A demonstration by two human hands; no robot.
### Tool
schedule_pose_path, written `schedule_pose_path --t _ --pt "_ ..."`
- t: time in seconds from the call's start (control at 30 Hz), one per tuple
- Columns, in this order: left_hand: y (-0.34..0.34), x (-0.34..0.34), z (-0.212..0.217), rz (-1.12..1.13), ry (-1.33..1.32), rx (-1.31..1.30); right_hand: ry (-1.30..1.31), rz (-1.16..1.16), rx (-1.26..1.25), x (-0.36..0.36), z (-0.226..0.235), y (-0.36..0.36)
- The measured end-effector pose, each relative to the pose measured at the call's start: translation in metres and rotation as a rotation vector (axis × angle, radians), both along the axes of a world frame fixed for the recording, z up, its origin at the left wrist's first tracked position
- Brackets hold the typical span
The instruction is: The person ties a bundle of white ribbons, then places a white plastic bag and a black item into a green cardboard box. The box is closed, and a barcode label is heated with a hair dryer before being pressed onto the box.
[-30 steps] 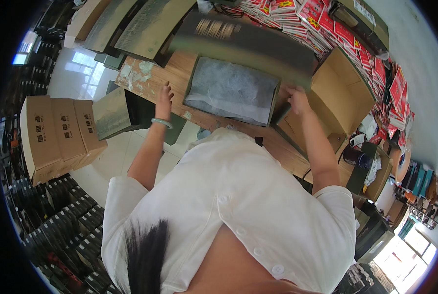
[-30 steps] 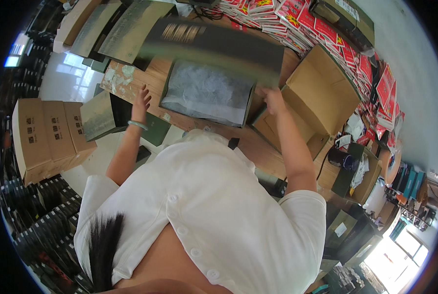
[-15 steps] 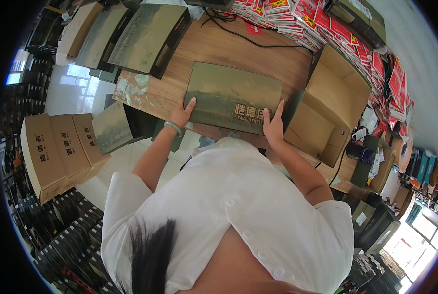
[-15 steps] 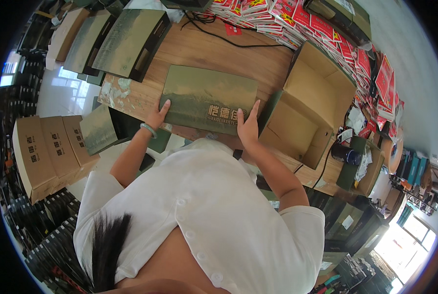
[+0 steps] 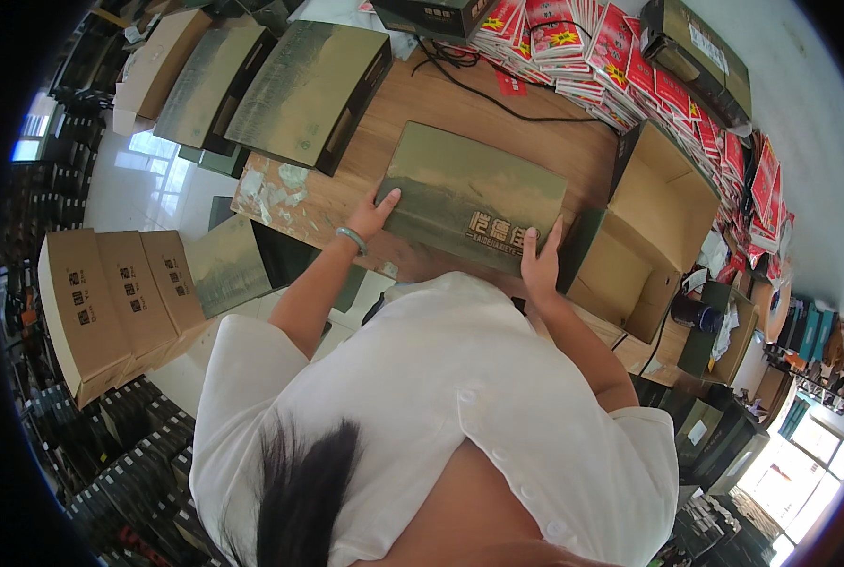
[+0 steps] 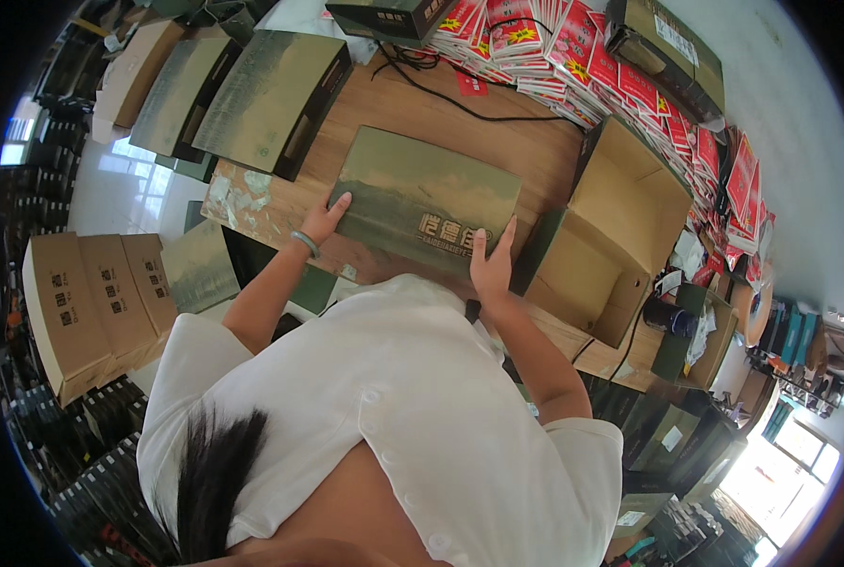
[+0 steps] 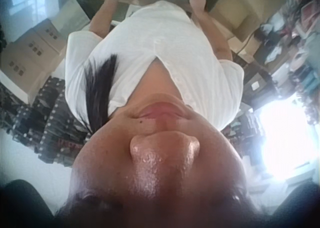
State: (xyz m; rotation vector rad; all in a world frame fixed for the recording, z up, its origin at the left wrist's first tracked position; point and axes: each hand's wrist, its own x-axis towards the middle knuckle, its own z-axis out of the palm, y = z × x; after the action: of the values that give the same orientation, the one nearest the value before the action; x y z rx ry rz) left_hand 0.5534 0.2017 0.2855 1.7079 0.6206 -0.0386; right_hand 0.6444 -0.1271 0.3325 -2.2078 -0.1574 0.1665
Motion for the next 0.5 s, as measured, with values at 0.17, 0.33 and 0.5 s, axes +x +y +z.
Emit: schedule_pose_path --t 0.17,0.33,0.5 --pt "0.069 -0.009 -0.034 0.247 0.178 -0.303 -0.239 0.419 0.080 -0.005 0.114 0.053" --pt "0.113 -0.065 -0.143 0.627 0.079 0.393 -0.607 0.647 -0.207 -0.032 0.164 0.149" --pt "0.025 -0.067 -0.092 0.610 0.182 -0.260 -0.635 0.713 -0.132 -0.027 0.139 0.200"
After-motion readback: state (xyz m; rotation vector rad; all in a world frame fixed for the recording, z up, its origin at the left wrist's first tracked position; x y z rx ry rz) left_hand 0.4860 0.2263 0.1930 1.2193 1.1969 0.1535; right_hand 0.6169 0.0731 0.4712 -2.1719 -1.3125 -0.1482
